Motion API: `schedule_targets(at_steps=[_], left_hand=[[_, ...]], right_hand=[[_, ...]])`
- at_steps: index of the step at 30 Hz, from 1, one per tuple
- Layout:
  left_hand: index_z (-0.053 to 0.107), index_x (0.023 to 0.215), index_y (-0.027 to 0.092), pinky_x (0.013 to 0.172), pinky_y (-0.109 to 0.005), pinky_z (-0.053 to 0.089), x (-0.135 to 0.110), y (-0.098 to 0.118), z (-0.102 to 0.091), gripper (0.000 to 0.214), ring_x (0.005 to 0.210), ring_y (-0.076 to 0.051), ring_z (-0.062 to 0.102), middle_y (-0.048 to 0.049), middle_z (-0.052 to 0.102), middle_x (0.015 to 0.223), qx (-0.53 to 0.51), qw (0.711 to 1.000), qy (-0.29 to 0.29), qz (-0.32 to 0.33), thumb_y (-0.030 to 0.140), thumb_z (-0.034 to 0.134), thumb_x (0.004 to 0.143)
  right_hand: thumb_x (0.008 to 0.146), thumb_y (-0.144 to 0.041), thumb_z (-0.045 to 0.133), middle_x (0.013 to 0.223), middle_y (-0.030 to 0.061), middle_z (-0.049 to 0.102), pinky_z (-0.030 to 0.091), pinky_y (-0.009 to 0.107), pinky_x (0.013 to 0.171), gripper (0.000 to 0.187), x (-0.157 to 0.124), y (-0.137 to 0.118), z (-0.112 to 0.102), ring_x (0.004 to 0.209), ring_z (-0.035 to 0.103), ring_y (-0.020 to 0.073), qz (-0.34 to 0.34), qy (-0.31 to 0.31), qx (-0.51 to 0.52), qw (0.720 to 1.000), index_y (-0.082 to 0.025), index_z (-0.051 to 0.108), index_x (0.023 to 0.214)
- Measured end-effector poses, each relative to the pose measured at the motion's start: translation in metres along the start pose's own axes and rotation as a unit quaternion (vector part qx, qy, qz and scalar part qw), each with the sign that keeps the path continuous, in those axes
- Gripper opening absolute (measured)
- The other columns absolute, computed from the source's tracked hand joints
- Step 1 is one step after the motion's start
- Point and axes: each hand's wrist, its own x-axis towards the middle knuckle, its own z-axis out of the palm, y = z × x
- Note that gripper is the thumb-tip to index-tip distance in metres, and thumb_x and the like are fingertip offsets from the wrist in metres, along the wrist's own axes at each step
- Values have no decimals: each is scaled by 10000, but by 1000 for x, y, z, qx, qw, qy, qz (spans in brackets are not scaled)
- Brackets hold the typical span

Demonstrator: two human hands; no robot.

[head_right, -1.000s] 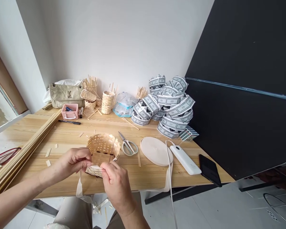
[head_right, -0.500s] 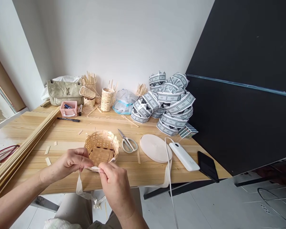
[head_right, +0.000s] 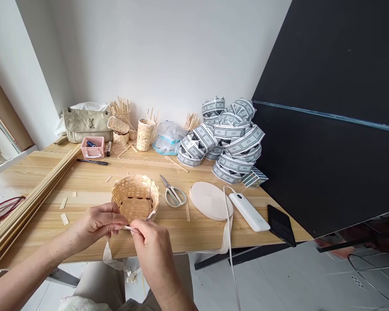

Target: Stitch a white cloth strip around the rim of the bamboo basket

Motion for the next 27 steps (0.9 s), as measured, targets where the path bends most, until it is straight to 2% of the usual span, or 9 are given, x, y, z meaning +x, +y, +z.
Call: schedule_targets(at_steps=[5, 10, 14, 16, 19, 24, 27], left_hand=[[666, 859, 158, 418, -123, 470, -2, 3, 8, 323, 563, -68, 566, -11, 428, 776, -57, 996, -7, -67, 330, 396, 903], [667, 864, 140, 486, -145, 498, 2, 4, 3, 362, 592, -83, 572, -32, 486, 754, -41, 999, -19, -30, 347, 375, 913], [680, 876, 137, 521, -186, 525, 5, 0, -2, 385, 555, -86, 584, -23, 481, 725, -77, 996, -12, -36, 411, 410, 891], [688, 929, 155, 506, -187, 521, 6, -2, -3, 398, 546, -88, 585, -20, 479, 723, -98, 994, -5, -46, 442, 417, 880], [699, 968, 197, 513, -179, 511, 5, 0, -3, 382, 571, -88, 579, -16, 467, 714, -102, 993, -7, -53, 430, 407, 889], [706, 961, 205, 533, -187, 497, 5, 8, -5, 391, 603, -96, 550, -27, 484, 714, -99, 993, -16, -63, 432, 396, 892], [726, 882, 199, 537, -193, 460, 7, 8, -3, 357, 601, -109, 523, -23, 513, 654, -37, 998, 14, -49, 473, 502, 830]], right_hand=[[770, -110, 463, 554, -15, 590, 315, 187, 463, 226, 2, -1, -3, 474, 468, 95, 17, -6, -2, 1000, -181, 656, 676], [750, -108, 493, 532, -27, 568, 306, 180, 445, 200, 3, 1, -1, 457, 440, 86, 32, -14, 8, 999, -178, 659, 663], [712, -95, 547, 575, -34, 601, 330, 162, 429, 237, 5, 4, -5, 440, 452, 80, 59, -12, 17, 998, -179, 680, 889], [719, -107, 557, 637, -21, 636, 357, 159, 456, 252, 7, 5, -8, 475, 488, 85, 69, -19, 18, 997, -178, 670, 933], [754, -134, 527, 677, -15, 646, 360, 162, 484, 166, 9, 6, -11, 542, 526, 95, 58, -34, 18, 998, -189, 668, 823], [749, -125, 491, 612, -31, 591, 312, 171, 457, 160, 12, 7, -11, 521, 494, 92, 42, -40, 18, 998, -192, 635, 731], [738, -115, 485, 581, -35, 566, 303, 176, 457, 164, 13, 6, -10, 502, 469, 89, 38, -37, 18, 998, -191, 626, 702]])
